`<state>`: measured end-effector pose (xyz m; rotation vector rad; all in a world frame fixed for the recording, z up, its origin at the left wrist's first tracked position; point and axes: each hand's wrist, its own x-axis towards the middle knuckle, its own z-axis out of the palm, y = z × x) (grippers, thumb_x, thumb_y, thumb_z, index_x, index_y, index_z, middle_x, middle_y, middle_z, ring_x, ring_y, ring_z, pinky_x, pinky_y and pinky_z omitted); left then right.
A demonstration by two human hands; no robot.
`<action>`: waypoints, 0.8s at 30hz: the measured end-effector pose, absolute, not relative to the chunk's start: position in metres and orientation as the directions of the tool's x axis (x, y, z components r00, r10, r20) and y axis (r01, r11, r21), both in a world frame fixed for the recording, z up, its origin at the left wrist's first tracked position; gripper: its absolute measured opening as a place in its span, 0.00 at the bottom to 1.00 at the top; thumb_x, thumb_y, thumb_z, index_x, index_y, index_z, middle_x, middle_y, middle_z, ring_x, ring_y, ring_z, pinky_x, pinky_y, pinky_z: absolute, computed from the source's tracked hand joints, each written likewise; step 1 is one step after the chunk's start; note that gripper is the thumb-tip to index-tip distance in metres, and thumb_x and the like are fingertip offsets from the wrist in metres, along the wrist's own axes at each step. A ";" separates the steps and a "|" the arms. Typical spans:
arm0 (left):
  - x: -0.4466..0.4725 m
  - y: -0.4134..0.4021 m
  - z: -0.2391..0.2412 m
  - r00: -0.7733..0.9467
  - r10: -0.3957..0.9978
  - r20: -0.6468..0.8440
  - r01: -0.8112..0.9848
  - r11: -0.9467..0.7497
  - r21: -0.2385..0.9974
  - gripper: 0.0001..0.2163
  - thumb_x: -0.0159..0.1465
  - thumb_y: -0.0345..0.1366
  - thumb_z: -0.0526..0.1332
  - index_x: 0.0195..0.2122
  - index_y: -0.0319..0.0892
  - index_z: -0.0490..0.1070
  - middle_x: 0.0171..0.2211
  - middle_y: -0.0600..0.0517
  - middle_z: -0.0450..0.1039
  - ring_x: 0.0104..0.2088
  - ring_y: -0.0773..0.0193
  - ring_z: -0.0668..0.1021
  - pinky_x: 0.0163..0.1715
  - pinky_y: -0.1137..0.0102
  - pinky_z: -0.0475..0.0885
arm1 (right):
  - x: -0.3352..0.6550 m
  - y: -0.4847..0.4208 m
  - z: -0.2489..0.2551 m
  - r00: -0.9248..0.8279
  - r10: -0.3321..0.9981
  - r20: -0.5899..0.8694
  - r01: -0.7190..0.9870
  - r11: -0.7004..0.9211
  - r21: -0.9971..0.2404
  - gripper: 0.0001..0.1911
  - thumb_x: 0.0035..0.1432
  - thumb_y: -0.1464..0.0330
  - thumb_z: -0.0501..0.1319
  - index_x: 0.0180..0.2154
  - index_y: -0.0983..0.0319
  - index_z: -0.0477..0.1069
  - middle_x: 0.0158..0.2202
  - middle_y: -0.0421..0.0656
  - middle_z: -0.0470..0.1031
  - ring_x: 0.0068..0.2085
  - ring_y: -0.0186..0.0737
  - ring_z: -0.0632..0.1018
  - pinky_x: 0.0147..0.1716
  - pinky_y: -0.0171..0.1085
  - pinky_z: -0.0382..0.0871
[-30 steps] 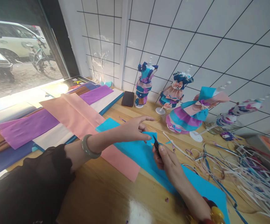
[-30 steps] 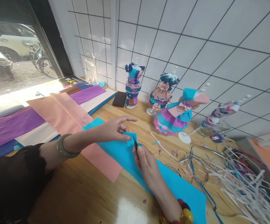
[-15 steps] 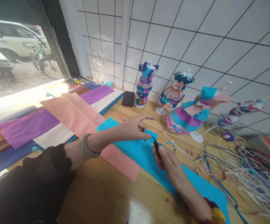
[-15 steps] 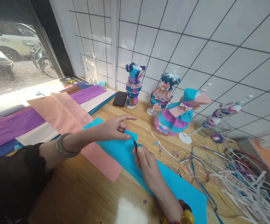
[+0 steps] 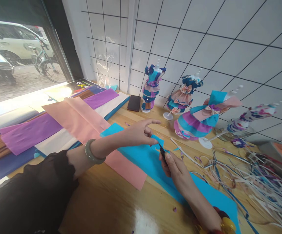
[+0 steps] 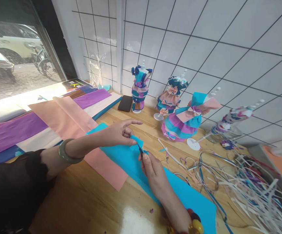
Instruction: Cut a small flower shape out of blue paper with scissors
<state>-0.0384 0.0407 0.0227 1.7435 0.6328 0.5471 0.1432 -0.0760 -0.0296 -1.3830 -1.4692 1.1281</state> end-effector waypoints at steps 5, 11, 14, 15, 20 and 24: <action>-0.039 0.041 0.023 0.730 0.683 0.013 0.130 -0.158 0.979 0.35 0.55 0.38 0.67 0.62 0.42 0.55 0.23 0.58 0.68 0.25 0.69 0.71 0.24 0.74 0.64 | 0.143 -0.076 -0.030 -0.051 0.998 -0.025 0.239 -0.012 -0.971 0.22 0.65 0.50 0.48 0.33 0.60 0.65 0.21 0.35 0.54 0.21 0.33 0.57 0.20 0.34 0.50; -0.032 0.039 0.017 0.726 0.688 -0.015 -0.016 0.039 0.999 0.36 0.56 0.39 0.68 0.62 0.41 0.54 0.26 0.55 0.72 0.33 0.64 0.78 0.35 0.68 0.71 | 0.140 -0.074 -0.027 0.015 0.997 -0.076 0.048 -0.077 -0.996 0.21 0.63 0.49 0.52 0.35 0.60 0.65 0.19 0.32 0.51 0.19 0.30 0.53 0.17 0.33 0.45; -0.027 0.035 0.011 0.711 0.702 -0.040 -0.065 0.122 0.990 0.34 0.55 0.37 0.69 0.61 0.42 0.57 0.29 0.54 0.73 0.33 0.66 0.78 0.37 0.68 0.71 | 0.139 -0.073 -0.027 0.042 0.997 -0.071 0.006 -0.071 -0.997 0.20 0.62 0.49 0.53 0.34 0.61 0.65 0.19 0.32 0.50 0.19 0.29 0.52 0.17 0.32 0.45; -0.026 0.034 0.009 0.708 0.705 -0.042 -0.082 0.141 0.987 0.34 0.54 0.36 0.69 0.61 0.42 0.57 0.31 0.53 0.74 0.34 0.65 0.78 0.38 0.68 0.71 | 0.139 -0.073 -0.028 0.049 0.996 -0.069 -0.001 -0.069 -0.998 0.21 0.62 0.49 0.53 0.34 0.61 0.65 0.19 0.32 0.50 0.19 0.29 0.52 0.17 0.32 0.45; -0.022 0.033 0.000 0.693 0.720 -0.034 -0.118 0.160 0.980 0.36 0.53 0.33 0.70 0.61 0.41 0.56 0.31 0.51 0.75 0.36 0.62 0.79 0.39 0.64 0.71 | 0.137 -0.073 -0.031 0.064 0.996 -0.065 -0.008 -0.065 -0.998 0.21 0.62 0.50 0.53 0.33 0.61 0.65 0.20 0.32 0.50 0.19 0.29 0.52 0.17 0.32 0.44; -0.022 0.033 0.002 0.676 0.737 -0.014 -0.090 0.102 0.991 0.35 0.53 0.32 0.69 0.61 0.39 0.57 0.24 0.58 0.69 0.29 0.66 0.77 0.34 0.69 0.70 | 0.136 -0.074 -0.030 0.042 0.997 -0.070 -0.025 -0.069 -0.997 0.20 0.63 0.51 0.53 0.34 0.61 0.65 0.20 0.32 0.51 0.19 0.29 0.51 0.17 0.32 0.44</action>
